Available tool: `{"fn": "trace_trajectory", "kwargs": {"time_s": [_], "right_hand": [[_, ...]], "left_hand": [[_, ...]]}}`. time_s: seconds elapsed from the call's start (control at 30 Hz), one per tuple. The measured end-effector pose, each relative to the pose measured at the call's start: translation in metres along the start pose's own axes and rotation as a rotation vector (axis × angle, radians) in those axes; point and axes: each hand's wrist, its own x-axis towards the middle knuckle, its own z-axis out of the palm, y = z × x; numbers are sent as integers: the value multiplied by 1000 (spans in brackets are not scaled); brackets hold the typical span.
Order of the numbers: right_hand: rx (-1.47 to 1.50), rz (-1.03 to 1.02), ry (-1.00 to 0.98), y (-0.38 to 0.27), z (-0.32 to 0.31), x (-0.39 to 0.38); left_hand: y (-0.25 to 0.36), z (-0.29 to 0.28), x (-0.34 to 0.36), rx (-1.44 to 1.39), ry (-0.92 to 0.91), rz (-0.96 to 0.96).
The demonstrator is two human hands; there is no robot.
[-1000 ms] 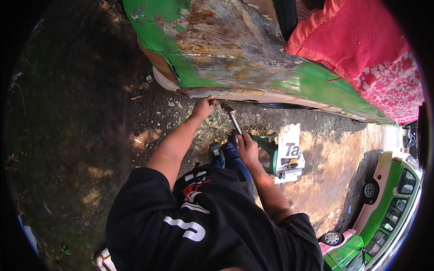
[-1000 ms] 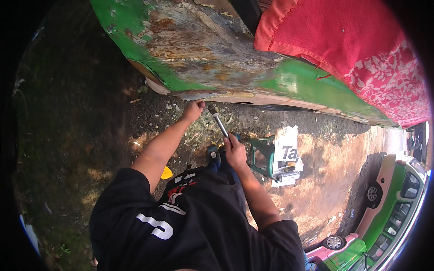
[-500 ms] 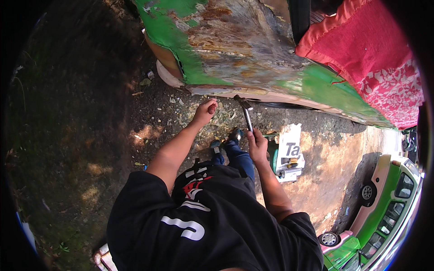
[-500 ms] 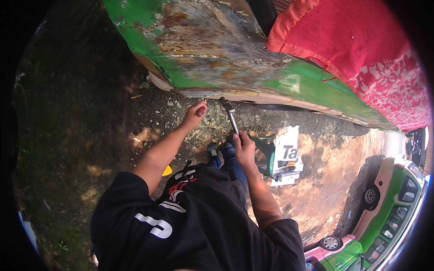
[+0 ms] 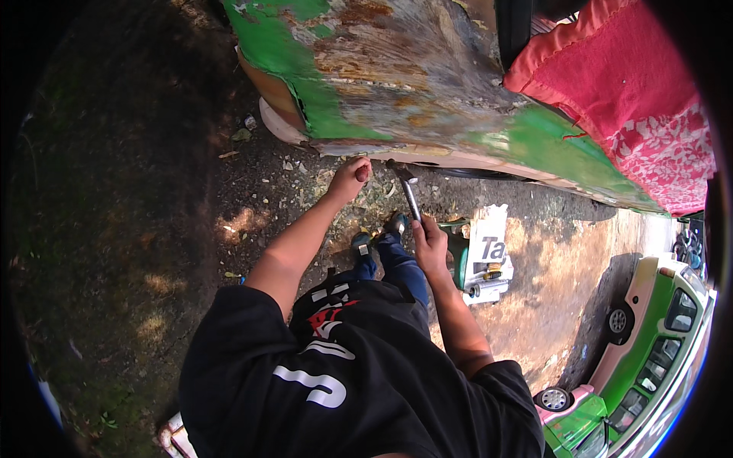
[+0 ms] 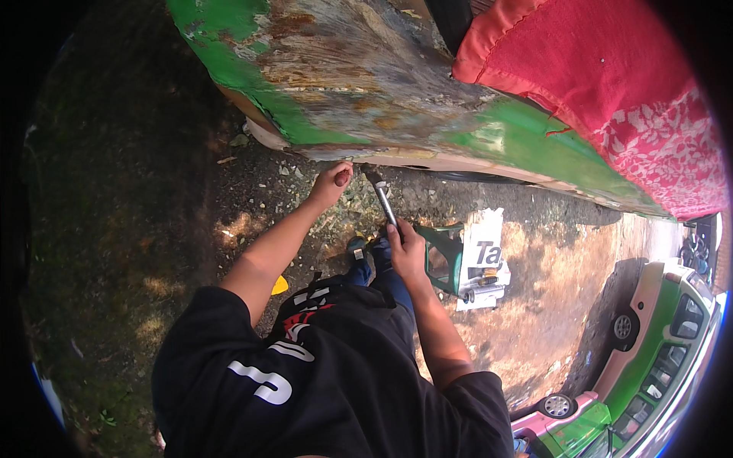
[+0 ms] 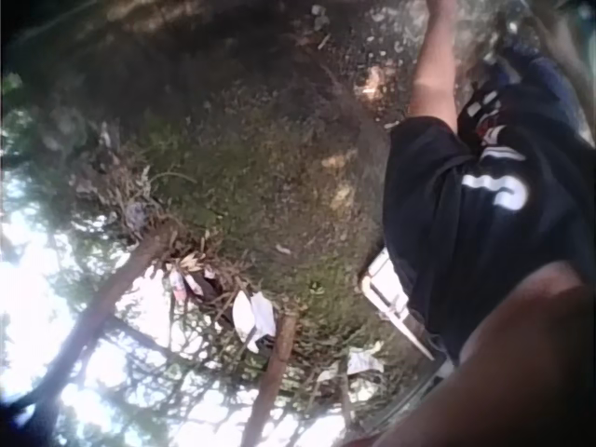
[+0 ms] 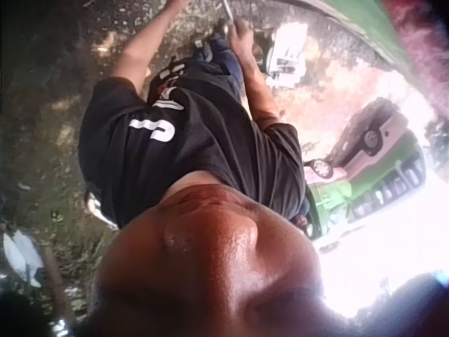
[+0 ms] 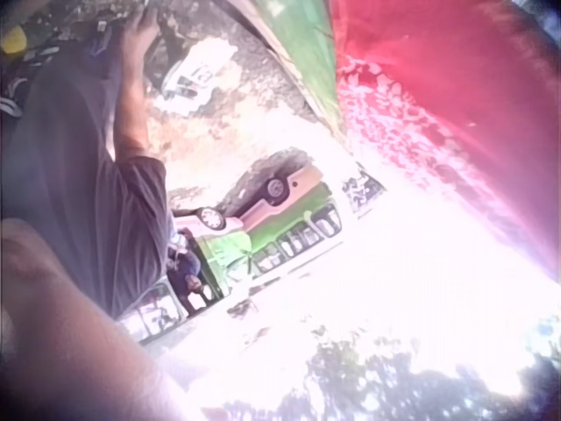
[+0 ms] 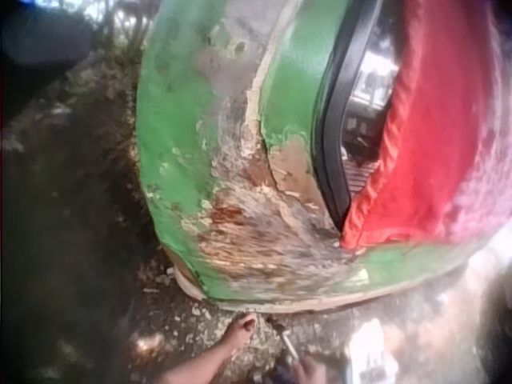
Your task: The person uses a hammer and a metal punch to repeatedly strike a small area on the edge of a green metal panel. The person holds the punch against the panel and taps it with the hammer throughout the clip.
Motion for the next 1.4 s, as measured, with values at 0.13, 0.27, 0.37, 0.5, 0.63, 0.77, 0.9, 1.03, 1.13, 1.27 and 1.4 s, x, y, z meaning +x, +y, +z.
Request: {"fn": "trace_trajectory", "kwargs": {"time_s": [0.13,0.27,0.37,0.5,0.63,0.77,0.9,1.03,1.13,1.27,1.4], "right_hand": [[-35,34,-41,0,0,-2],[5,12,-68,-7,2,-4],[21,-93,-57,-6,8,-7],[-152,-99,-90,-4,19,7],[-110,-47,-107,-12,10,8],[-89,-180,-69,-16,7,6],[-216,-111,-92,1,10,14],[-35,-162,-63,-9,5,5],[-244,-98,-102,1,7,12],[-165,11,-68,8,-3,8],[-104,13,-17,1,-27,0]], "left_hand": [[4,7,9,60,7,-70],[9,8,13,77,-12,-103],[-5,8,13,68,-8,-80],[-15,8,17,64,-37,-81],[-3,13,16,118,-42,-149],[-21,7,17,-52,-62,-247],[-1,16,25,1,-17,-157],[-19,16,25,-107,-34,-342],[-16,20,23,1,-7,-216],[10,24,21,42,56,-304],[-3,22,6,-48,177,-225]]}}
